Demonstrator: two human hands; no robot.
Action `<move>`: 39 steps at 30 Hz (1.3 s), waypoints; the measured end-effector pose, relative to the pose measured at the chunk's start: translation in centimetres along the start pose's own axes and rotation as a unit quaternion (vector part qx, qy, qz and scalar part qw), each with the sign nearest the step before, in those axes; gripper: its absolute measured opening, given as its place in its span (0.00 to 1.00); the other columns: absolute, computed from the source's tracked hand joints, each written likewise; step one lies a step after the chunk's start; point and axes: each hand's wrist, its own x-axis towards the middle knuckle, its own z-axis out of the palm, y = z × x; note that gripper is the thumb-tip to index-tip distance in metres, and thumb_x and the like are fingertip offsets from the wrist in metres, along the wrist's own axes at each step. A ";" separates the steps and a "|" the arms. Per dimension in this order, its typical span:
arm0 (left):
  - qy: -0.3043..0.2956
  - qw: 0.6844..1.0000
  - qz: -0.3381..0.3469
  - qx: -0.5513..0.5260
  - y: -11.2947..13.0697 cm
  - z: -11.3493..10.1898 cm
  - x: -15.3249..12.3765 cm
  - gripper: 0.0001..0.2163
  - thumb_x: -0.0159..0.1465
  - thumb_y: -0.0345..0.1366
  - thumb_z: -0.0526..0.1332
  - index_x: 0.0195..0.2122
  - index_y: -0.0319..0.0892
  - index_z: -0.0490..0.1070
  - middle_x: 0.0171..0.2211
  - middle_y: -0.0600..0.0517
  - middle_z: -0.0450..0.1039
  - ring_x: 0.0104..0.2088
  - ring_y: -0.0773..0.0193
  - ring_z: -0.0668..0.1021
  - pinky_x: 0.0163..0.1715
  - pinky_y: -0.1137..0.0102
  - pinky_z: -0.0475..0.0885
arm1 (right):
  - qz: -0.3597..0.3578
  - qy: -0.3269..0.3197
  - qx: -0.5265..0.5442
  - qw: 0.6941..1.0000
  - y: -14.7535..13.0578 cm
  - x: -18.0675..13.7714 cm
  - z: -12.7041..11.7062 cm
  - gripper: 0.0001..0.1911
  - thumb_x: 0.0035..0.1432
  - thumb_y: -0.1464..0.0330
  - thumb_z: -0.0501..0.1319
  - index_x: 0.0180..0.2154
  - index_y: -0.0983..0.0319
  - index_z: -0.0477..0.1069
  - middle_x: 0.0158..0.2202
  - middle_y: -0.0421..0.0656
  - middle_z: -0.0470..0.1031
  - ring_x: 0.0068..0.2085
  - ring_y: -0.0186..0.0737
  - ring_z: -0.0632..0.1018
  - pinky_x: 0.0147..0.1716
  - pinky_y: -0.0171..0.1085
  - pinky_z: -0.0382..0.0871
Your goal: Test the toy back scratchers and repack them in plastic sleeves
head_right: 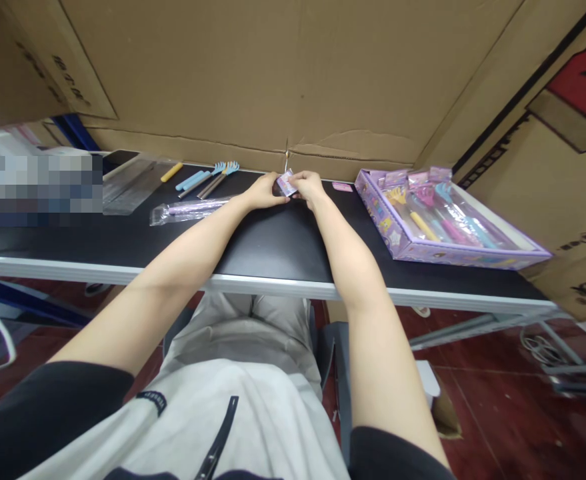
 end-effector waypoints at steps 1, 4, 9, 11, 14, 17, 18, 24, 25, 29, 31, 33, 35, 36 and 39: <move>0.001 1.000 0.005 0.004 0.0 0.0 0.0 0.26 0.62 0.39 0.72 0.59 0.34 0.73 0.58 0.33 0.79 0.62 0.37 0.80 0.63 0.53 0.74 | 0.004 0.000 0.006 1.000 0.0 -0.1 0.0 0.17 0.68 0.82 0.65 0.28 0.62 0.68 0.22 0.36 0.71 0.25 0.29 0.72 0.27 0.28 0.67; 0.004 1.000 0.018 0.020 0.1 0.0 0.2 0.24 0.63 0.39 0.70 0.59 0.34 0.74 0.58 0.33 0.80 0.61 0.38 0.81 0.62 0.54 0.75 | 0.012 0.005 0.025 1.000 -0.2 -0.2 0.2 0.18 0.69 0.82 0.65 0.28 0.62 0.67 0.22 0.36 0.71 0.25 0.29 0.72 0.27 0.28 0.65; 0.009 0.999 0.018 0.038 0.5 -0.1 0.1 0.24 0.65 0.39 0.69 0.59 0.32 0.73 0.59 0.32 0.79 0.62 0.39 0.80 0.62 0.55 0.74 | 0.012 0.026 0.026 0.999 -0.2 -0.4 0.5 0.20 0.73 0.80 0.62 0.28 0.61 0.64 0.22 0.35 0.69 0.25 0.29 0.71 0.27 0.28 0.64; 0.005 0.999 0.025 0.042 0.7 -0.2 -0.1 0.23 0.65 0.38 0.69 0.59 0.31 0.74 0.59 0.31 0.79 0.62 0.38 0.80 0.63 0.54 0.74 | 0.014 0.015 0.025 0.999 -0.2 -0.5 0.7 0.20 0.71 0.81 0.63 0.28 0.61 0.64 0.22 0.35 0.70 0.25 0.29 0.71 0.28 0.29 0.64; 0.003 0.998 0.038 0.043 0.7 -0.2 -0.1 0.21 0.66 0.38 0.68 0.58 0.33 0.75 0.59 0.31 0.80 0.62 0.38 0.81 0.63 0.53 0.74 | 0.022 -0.012 0.039 0.999 -0.1 -0.5 0.8 0.19 0.70 0.83 0.63 0.28 0.61 0.64 0.23 0.36 0.70 0.26 0.29 0.73 0.28 0.29 0.64; 0.014 0.999 0.035 0.032 0.4 -0.2 0.0 0.22 0.65 0.39 0.68 0.58 0.35 0.76 0.59 0.32 0.80 0.62 0.37 0.80 0.64 0.51 0.74 | 0.032 -0.031 0.048 0.998 -0.1 -0.4 0.6 0.17 0.72 0.81 0.62 0.30 0.62 0.67 0.24 0.37 0.71 0.26 0.30 0.72 0.29 0.30 0.65; 0.017 0.999 0.033 0.030 0.4 -0.1 0.0 0.22 0.64 0.39 0.69 0.58 0.35 0.76 0.59 0.32 0.80 0.62 0.37 0.80 0.64 0.50 0.74 | 0.034 -0.039 0.050 0.997 0.0 -0.3 0.5 0.15 0.73 0.80 0.61 0.31 0.62 0.68 0.24 0.37 0.72 0.26 0.30 0.72 0.29 0.30 0.65; 0.006 0.999 0.012 0.047 0.8 -0.5 -0.3 0.27 0.65 0.41 0.69 0.63 0.35 0.74 0.63 0.33 0.78 0.66 0.39 0.78 0.67 0.52 0.72 | 0.032 -0.054 0.028 0.998 -0.2 -0.3 0.1 0.15 0.72 0.80 0.59 0.31 0.61 0.68 0.24 0.38 0.72 0.26 0.31 0.72 0.30 0.30 0.67; 0.003 0.999 0.002 0.053 1.1 -0.6 -0.5 0.29 0.65 0.42 0.70 0.65 0.36 0.73 0.65 0.33 0.76 0.67 0.39 0.77 0.68 0.50 0.71 | 0.030 -0.044 0.026 0.998 -0.2 -0.3 0.1 0.16 0.71 0.81 0.58 0.30 0.61 0.68 0.24 0.37 0.71 0.26 0.30 0.71 0.30 0.30 0.66; -0.013 0.995 -0.053 0.085 2.2 -1.3 -1.4 0.35 0.64 0.44 0.73 0.70 0.39 0.68 0.70 0.34 0.72 0.72 0.38 0.73 0.69 0.47 0.70 | 0.025 -0.003 0.041 0.999 -0.3 -0.1 0.2 0.16 0.70 0.82 0.60 0.29 0.62 0.67 0.24 0.37 0.71 0.26 0.29 0.71 0.28 0.29 0.65; -0.021 0.993 -0.068 0.092 2.6 -1.7 -1.7 0.33 0.66 0.44 0.72 0.69 0.37 0.69 0.68 0.33 0.74 0.71 0.38 0.74 0.69 0.50 0.71 | 0.029 0.003 0.056 0.998 -0.3 0.0 0.1 0.15 0.69 0.82 0.60 0.30 0.62 0.67 0.25 0.36 0.71 0.27 0.29 0.72 0.29 0.29 0.66; -0.022 0.993 -0.067 0.090 2.8 -1.9 -1.8 0.31 0.67 0.44 0.71 0.68 0.36 0.70 0.66 0.33 0.76 0.69 0.39 0.76 0.67 0.53 0.72 | 0.037 0.001 0.069 0.997 -0.3 0.1 0.1 0.14 0.68 0.82 0.61 0.31 0.61 0.67 0.25 0.35 0.71 0.28 0.29 0.72 0.30 0.29 0.67; -0.019 0.994 -0.062 0.086 2.8 -1.8 -1.7 0.30 0.67 0.44 0.71 0.67 0.35 0.71 0.65 0.32 0.77 0.68 0.38 0.77 0.65 0.53 0.73 | 0.047 -0.004 0.076 0.996 -0.4 0.0 0.1 0.14 0.67 0.82 0.61 0.31 0.61 0.67 0.24 0.35 0.70 0.28 0.29 0.72 0.30 0.29 0.67; -0.016 0.995 -0.059 0.083 2.6 -1.8 -1.6 0.29 0.67 0.43 0.71 0.66 0.35 0.72 0.64 0.32 0.77 0.67 0.38 0.78 0.65 0.53 0.74 | 0.052 -0.005 0.078 0.996 -0.4 -0.1 0.1 0.13 0.66 0.81 0.61 0.31 0.61 0.67 0.24 0.35 0.70 0.28 0.30 0.71 0.31 0.30 0.68; -0.004 0.996 -0.050 0.070 2.1 -1.4 -1.3 0.28 0.65 0.43 0.72 0.64 0.36 0.73 0.62 0.34 0.78 0.66 0.37 0.78 0.63 0.54 0.74 | 0.062 -0.008 0.075 0.995 -0.5 -0.2 0.1 0.12 0.65 0.80 0.61 0.31 0.60 0.67 0.25 0.35 0.69 0.28 0.30 0.70 0.34 0.31 0.69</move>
